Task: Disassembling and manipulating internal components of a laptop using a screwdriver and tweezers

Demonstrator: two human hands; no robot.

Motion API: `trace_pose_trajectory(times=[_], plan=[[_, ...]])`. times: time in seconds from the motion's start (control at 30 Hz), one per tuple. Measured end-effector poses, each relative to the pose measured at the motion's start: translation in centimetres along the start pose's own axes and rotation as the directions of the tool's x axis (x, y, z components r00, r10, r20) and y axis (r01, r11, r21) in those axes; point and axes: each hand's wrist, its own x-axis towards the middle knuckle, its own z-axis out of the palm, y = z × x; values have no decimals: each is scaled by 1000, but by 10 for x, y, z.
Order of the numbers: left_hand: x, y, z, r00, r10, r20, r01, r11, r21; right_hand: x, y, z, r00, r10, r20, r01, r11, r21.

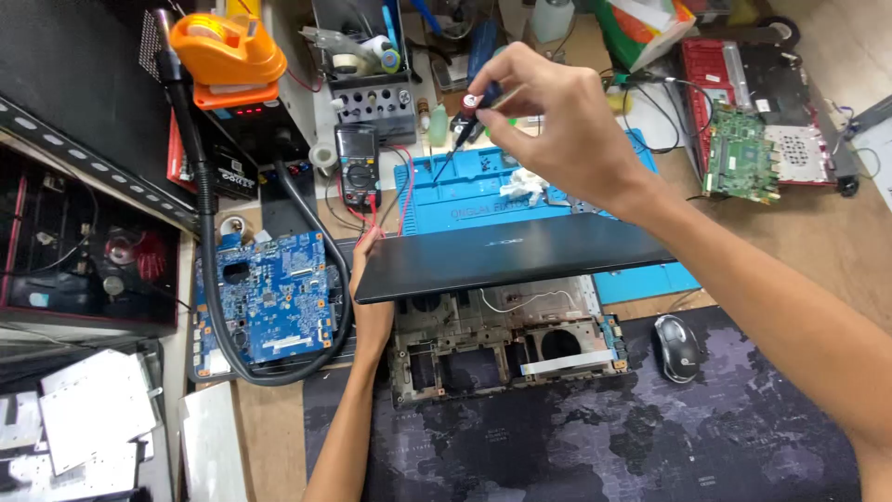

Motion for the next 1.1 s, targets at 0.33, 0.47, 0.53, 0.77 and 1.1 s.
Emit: trace_pose_trajectory(times=[0.33,0.47,0.53,0.77,1.1], plan=[[2,-18,-5,992,121,-29,-121,993,9,61,32,51,972,-221,-78,216,974,-74],[6,-26,-5,989,147,-15,-146,987,74,88,42,80,977,-214,-25,211,974,-86],[8,-29,-6,986,166,-21,-164,983,81,95,47,95,977,-214,9,214,972,-96],[6,-13,-5,985,169,-26,-170,983,-74,95,78,142,953,-300,37,291,880,-376],[10,-14,-8,994,104,30,-102,993,-56,99,97,165,955,-212,207,290,812,-506]])
